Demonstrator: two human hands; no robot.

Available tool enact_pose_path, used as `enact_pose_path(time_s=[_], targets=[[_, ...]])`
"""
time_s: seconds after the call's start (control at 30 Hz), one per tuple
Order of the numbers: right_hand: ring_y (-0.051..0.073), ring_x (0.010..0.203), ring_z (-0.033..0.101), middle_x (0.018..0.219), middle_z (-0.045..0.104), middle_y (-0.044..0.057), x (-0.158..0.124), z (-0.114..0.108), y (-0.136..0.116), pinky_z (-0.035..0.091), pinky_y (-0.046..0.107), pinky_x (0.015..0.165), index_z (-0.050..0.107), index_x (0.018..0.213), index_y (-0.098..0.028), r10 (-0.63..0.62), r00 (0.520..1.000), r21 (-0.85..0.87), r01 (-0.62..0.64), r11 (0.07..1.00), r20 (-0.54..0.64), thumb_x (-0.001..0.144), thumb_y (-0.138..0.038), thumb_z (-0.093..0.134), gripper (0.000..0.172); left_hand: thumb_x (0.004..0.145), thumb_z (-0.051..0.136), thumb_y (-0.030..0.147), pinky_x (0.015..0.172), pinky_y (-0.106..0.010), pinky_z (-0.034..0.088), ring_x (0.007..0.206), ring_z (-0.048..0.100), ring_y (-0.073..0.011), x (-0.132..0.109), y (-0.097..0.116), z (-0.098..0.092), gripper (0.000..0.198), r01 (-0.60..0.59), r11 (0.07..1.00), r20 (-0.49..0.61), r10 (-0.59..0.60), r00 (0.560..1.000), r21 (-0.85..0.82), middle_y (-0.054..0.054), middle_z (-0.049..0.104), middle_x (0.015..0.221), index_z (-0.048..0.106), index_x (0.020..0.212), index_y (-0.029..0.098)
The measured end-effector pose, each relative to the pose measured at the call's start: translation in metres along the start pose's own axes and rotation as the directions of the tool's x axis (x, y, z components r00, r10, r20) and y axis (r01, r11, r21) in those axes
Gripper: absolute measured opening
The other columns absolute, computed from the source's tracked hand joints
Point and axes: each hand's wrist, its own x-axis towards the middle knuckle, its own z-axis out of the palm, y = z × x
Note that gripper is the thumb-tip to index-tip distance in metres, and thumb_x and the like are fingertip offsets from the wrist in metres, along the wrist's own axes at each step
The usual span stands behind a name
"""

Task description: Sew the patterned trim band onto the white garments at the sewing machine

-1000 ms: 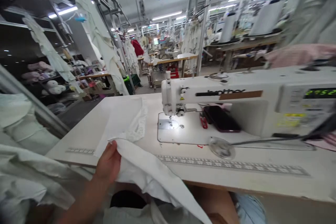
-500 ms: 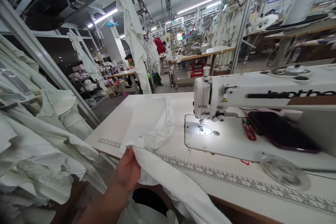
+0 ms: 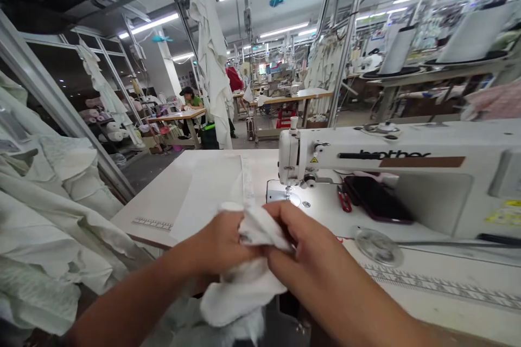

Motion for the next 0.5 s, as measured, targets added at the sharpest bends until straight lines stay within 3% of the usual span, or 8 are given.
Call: enact_pose_path(time_s=[0.03, 0.07, 0.13, 0.23, 0.37, 0.43, 0.5], targets=[[0.024, 0.075, 0.062, 0.089, 0.068, 0.004, 0.008, 0.01, 0.0, 0.052, 0.033, 0.062, 0.067, 0.101, -0.025, -0.004, 0.992, 0.015, 0.006, 1.0, -0.123, 0.076, -0.028, 0.063, 0.025, 0.07, 0.07, 0.025, 0.066, -0.029, 0.048, 0.07, 0.061, -0.0198, 0.008, 0.002, -0.003, 0.011, -0.031, 0.993, -0.008, 0.032, 0.999, 0.111, -0.001, 0.066, 0.071, 0.066, 0.075, 0.017], [0.023, 0.072, 0.061, 0.087, 0.068, 0.004, 0.013, 0.022, 0.004, 0.051, 0.032, 0.061, 0.067, 0.1, -0.023, 0.012, 0.976, 0.047, -0.001, 0.999, -0.219, 0.075, -0.028, 0.062, 0.026, 0.074, 0.064, 0.024, 0.063, -0.027, 0.046, 0.065, 0.059, -0.0174, 0.015, 0.005, -0.008, 0.009, -0.078, 0.975, -0.028, 0.086, 0.996, 0.207, 0.0, 0.063, 0.067, 0.063, 0.07, 0.016], [0.023, 0.076, 0.062, 0.087, 0.069, 0.004, 0.019, 0.048, 0.022, 0.052, 0.034, 0.067, 0.066, 0.104, -0.021, 0.065, 0.96, 0.152, -0.024, 0.988, -0.274, 0.078, -0.031, 0.059, 0.029, 0.076, 0.061, 0.023, 0.062, -0.025, 0.044, 0.066, 0.058, -0.0156, 0.026, 0.013, -0.018, 0.007, -0.149, 0.952, -0.133, 0.189, 0.973, 0.268, 0.001, 0.063, 0.069, 0.061, 0.072, 0.017], [0.027, 0.086, 0.063, 0.089, 0.071, 0.006, 0.017, 0.079, 0.044, 0.05, 0.039, 0.081, 0.069, 0.1, -0.018, 0.165, 0.981, 0.333, -0.121, 0.935, -0.106, 0.078, -0.037, 0.064, 0.03, 0.078, 0.061, 0.025, 0.069, -0.026, 0.047, 0.076, 0.062, -0.0172, 0.033, 0.027, -0.032, 0.01, -0.218, 0.936, -0.249, 0.289, 0.924, 0.276, 0.0, 0.068, 0.081, 0.063, 0.084, 0.018], [0.026, 0.098, 0.061, 0.107, 0.068, 0.007, 0.008, 0.095, 0.043, 0.05, 0.037, 0.082, 0.064, 0.113, -0.023, 0.211, 0.977, 0.603, -0.177, 0.778, 0.015, 0.09, -0.051, 0.052, 0.039, 0.078, 0.063, 0.026, 0.069, -0.027, 0.046, 0.073, 0.061, -0.0169, 0.04, 0.038, -0.048, 0.01, -0.196, 0.864, -0.34, 0.378, 0.861, 0.465, -0.001, 0.067, 0.078, 0.064, 0.083, 0.017], [0.025, 0.102, 0.059, 0.115, 0.065, 0.007, 0.006, 0.1, 0.037, 0.049, 0.036, 0.084, 0.061, 0.118, -0.025, 0.192, 0.981, 0.621, -0.171, 0.765, 0.033, 0.089, -0.055, 0.053, 0.043, 0.079, 0.063, 0.026, 0.069, -0.027, 0.045, 0.072, 0.06, -0.0164, 0.047, 0.039, -0.054, 0.011, -0.167, 0.835, -0.412, 0.421, 0.808, 0.525, -0.001, 0.067, 0.077, 0.064, 0.083, 0.016], [0.025, 0.101, 0.059, 0.112, 0.066, 0.007, 0.006, 0.106, 0.034, 0.049, 0.036, 0.085, 0.063, 0.115, -0.023, 0.189, 0.982, 0.556, -0.173, 0.813, 0.029, 0.085, -0.055, 0.061, 0.044, 0.08, 0.063, 0.025, 0.071, -0.027, 0.045, 0.074, 0.061, -0.0163, 0.054, 0.038, -0.057, 0.011, -0.16, 0.805, -0.446, 0.469, 0.762, 0.572, -0.001, 0.067, 0.079, 0.064, 0.085, 0.016]])
